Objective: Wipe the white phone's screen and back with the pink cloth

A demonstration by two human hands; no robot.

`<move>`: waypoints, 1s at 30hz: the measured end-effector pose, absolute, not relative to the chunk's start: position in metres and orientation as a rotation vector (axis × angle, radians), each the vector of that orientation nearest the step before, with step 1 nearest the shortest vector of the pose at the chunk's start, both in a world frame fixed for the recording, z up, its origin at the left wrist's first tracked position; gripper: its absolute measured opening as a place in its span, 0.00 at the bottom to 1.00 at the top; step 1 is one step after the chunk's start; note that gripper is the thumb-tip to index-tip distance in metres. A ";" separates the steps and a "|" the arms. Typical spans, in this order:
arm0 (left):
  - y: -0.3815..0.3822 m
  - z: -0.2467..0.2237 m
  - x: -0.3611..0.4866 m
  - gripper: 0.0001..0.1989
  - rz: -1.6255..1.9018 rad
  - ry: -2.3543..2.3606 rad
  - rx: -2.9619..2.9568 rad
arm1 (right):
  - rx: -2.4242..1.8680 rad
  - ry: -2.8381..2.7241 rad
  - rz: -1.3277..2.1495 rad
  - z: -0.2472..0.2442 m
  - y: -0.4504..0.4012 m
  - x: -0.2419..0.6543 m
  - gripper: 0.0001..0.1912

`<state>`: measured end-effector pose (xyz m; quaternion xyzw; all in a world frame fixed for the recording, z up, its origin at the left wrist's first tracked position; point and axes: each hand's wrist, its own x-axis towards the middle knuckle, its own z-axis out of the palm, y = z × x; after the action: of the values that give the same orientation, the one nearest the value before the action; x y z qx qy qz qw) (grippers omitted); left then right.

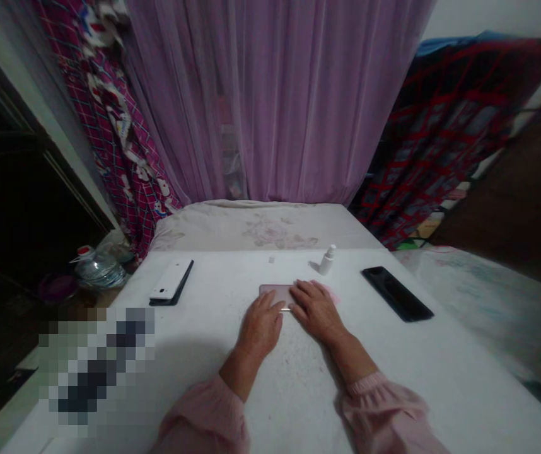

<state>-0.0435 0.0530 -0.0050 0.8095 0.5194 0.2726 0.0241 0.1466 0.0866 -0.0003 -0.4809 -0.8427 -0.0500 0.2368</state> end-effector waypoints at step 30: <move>0.074 -0.007 -0.066 0.08 1.380 1.507 1.807 | -1.352 -2.200 0.241 0.016 0.060 0.171 0.11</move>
<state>-0.0659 0.0738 -0.0067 0.6482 0.5408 0.4952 0.2054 0.1707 0.0603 0.0156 -0.5020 -0.8166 0.0895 0.2706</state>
